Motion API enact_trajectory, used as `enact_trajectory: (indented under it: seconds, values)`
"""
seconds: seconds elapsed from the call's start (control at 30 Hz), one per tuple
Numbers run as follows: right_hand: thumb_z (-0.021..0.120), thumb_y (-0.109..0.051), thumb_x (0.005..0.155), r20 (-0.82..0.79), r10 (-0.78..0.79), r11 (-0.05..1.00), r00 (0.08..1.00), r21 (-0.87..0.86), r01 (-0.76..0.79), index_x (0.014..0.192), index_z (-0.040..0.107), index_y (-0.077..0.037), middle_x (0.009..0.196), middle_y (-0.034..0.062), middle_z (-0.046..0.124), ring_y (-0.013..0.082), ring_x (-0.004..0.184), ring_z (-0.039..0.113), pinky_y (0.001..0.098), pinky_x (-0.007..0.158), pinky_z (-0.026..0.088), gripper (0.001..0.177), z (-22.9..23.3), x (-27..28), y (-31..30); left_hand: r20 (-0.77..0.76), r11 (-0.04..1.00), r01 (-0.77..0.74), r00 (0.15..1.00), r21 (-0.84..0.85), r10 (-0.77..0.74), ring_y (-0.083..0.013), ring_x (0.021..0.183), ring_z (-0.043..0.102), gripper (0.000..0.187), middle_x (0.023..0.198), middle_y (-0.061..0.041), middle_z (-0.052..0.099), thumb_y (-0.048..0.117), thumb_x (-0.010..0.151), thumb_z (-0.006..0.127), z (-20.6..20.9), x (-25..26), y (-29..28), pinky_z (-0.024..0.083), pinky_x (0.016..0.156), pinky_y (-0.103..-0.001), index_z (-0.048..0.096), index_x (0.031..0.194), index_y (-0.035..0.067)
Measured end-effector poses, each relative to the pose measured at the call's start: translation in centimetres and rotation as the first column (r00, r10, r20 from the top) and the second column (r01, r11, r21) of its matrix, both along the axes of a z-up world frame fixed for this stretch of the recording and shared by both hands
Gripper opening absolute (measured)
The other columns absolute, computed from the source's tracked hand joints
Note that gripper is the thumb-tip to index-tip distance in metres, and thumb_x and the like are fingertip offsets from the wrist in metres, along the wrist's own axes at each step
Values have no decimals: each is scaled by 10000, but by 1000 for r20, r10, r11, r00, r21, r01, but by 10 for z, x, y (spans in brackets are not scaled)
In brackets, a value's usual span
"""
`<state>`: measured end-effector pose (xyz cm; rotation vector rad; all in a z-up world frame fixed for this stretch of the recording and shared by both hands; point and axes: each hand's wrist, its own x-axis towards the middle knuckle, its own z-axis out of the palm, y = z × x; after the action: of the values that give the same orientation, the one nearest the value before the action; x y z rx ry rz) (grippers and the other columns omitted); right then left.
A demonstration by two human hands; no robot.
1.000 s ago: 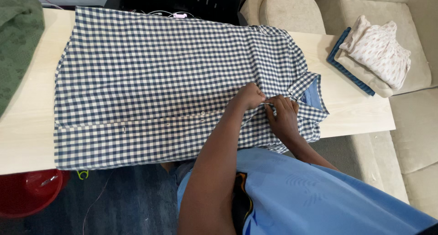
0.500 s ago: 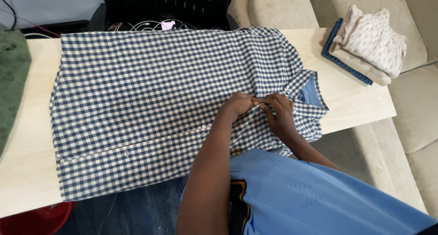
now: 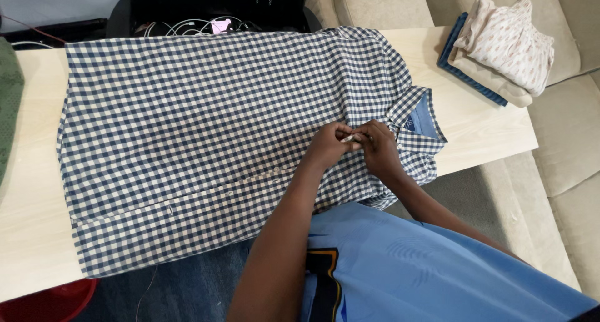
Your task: The person lays a checkered button-up shirt on a table and fastens its buttons one by one down the front. They then fold the sleeves and body of the shirt inward, smooth it flat with their hands, and finish folding it on the table next to a stack of other clothes.
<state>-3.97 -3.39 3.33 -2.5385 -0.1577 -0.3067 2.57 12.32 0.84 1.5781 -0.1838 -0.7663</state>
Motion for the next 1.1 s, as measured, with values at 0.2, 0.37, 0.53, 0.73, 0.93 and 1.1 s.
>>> enact_trajectory:
  seconds: [0.2, 0.37, 0.53, 0.73, 0.93, 1.1]
  values:
    - [644, -113, 1025, -173, -36, 998, 984, 35, 42, 941, 646, -14, 869, 110, 653, 247, 820, 614, 393, 752, 497, 130, 6, 6, -4, 54, 991, -126, 990, -46, 128, -242, 1138, 716, 323, 1202, -147, 737, 72, 867, 760, 1, -8, -4, 602, 933, -362, 667, 1174, 37]
    - [607, -154, 1048, -257, 20, 995, 966, 101, 6, 940, 631, -3, 849, 106, 645, 211, 784, 601, 387, 737, 498, 187, 14, 12, -11, 69, 988, -134, 988, -80, 140, -251, 1141, 720, 382, 1213, -146, 723, 63, 880, 739, -1, -10, -5, 610, 947, -368, 620, 1242, 35]
    - [552, -263, 1067, -496, -13, 985, 868, 143, 97, 990, 641, -7, 773, 103, 626, 184, 671, 554, 386, 657, 487, 282, 15, 17, -17, 107, 978, -192, 974, -88, 201, -249, 1090, 728, 265, 1165, -144, 729, 48, 923, 685, 7, -16, -2, 597, 880, -381, 622, 1180, 45]
    - [513, -335, 1071, -537, -12, 980, 843, 160, 116, 1063, 674, -34, 752, 93, 650, 163, 669, 545, 363, 656, 474, 342, -7, 21, -27, 369, 952, -275, 906, 138, 208, -295, 970, 742, 208, 1051, -160, 721, 12, 935, 630, 21, -26, -8, 580, 722, -414, 531, 1107, 71]
    - [511, -354, 1111, -597, 269, 891, 756, 453, 40, 1037, 675, -6, 781, -3, 563, 117, 725, 445, 322, 689, 429, 392, -22, 30, -53, 419, 927, -362, 860, 101, 290, -299, 1013, 741, 250, 1078, -164, 725, 59, 925, 662, 13, -36, -17, 594, 756, -405, 532, 1138, 70]
    - [520, -356, 1082, -661, 205, 936, 722, 348, 54, 1036, 679, -44, 774, 6, 584, 109, 715, 469, 304, 690, 443, 353, -3, 34, -54, 209, 952, -290, 941, 97, 265, -263, 1031, 753, 312, 1135, -140, 741, 214, 972, 672, 16, -32, -17, 605, 834, -394, 573, 1229, 68]
